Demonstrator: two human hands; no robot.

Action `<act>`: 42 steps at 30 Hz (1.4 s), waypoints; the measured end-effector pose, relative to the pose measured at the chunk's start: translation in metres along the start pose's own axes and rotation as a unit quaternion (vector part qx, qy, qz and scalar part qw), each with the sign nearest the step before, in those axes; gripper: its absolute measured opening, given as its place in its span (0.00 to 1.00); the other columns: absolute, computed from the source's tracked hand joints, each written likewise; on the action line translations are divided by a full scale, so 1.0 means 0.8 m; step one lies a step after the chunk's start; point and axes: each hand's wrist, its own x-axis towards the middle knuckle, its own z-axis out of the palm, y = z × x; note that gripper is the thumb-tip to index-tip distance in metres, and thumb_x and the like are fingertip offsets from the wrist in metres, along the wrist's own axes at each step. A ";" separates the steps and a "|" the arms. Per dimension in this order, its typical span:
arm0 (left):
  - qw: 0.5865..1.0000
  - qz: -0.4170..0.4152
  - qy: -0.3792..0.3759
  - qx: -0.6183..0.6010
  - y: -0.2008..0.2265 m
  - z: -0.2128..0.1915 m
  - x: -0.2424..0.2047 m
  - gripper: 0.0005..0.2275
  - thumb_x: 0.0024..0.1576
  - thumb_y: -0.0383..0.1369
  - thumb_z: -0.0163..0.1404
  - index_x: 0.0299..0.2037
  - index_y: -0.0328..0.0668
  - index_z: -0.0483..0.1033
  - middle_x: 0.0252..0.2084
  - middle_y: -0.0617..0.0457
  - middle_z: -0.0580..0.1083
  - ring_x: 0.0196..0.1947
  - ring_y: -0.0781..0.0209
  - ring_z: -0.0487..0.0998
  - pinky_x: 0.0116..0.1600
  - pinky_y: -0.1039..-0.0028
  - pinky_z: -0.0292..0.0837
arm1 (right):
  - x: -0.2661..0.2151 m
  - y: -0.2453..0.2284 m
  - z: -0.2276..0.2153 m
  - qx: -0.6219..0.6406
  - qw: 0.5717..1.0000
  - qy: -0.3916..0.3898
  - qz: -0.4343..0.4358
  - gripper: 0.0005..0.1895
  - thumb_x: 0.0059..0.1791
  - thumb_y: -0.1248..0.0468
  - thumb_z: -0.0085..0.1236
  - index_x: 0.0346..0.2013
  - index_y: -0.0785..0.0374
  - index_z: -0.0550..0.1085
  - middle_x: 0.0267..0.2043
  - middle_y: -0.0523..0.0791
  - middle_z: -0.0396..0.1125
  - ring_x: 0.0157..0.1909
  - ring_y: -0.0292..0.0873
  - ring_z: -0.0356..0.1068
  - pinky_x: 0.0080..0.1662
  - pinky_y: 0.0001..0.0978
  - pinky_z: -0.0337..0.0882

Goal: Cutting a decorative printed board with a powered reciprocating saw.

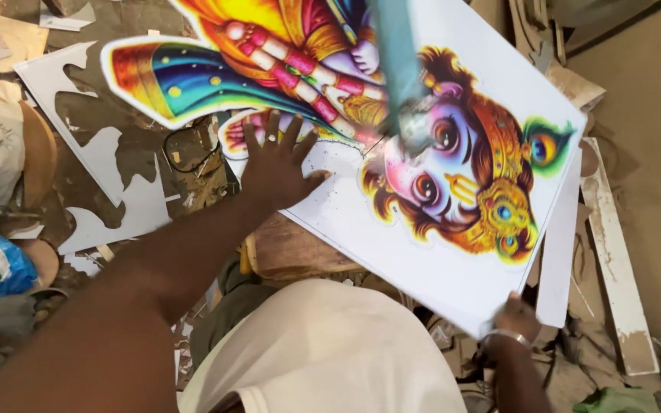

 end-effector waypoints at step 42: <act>0.990 -0.008 -0.138 0.020 0.076 0.000 -0.073 0.58 0.42 0.73 0.49 0.76 0.42 0.45 0.77 0.32 0.40 0.77 0.30 0.34 0.63 0.20 0.25 | -0.094 -0.221 0.122 -0.222 0.577 -0.212 -0.757 0.51 0.43 0.37 0.62 0.70 0.67 0.62 0.76 0.56 0.52 0.79 0.61 0.44 0.72 0.66 0.41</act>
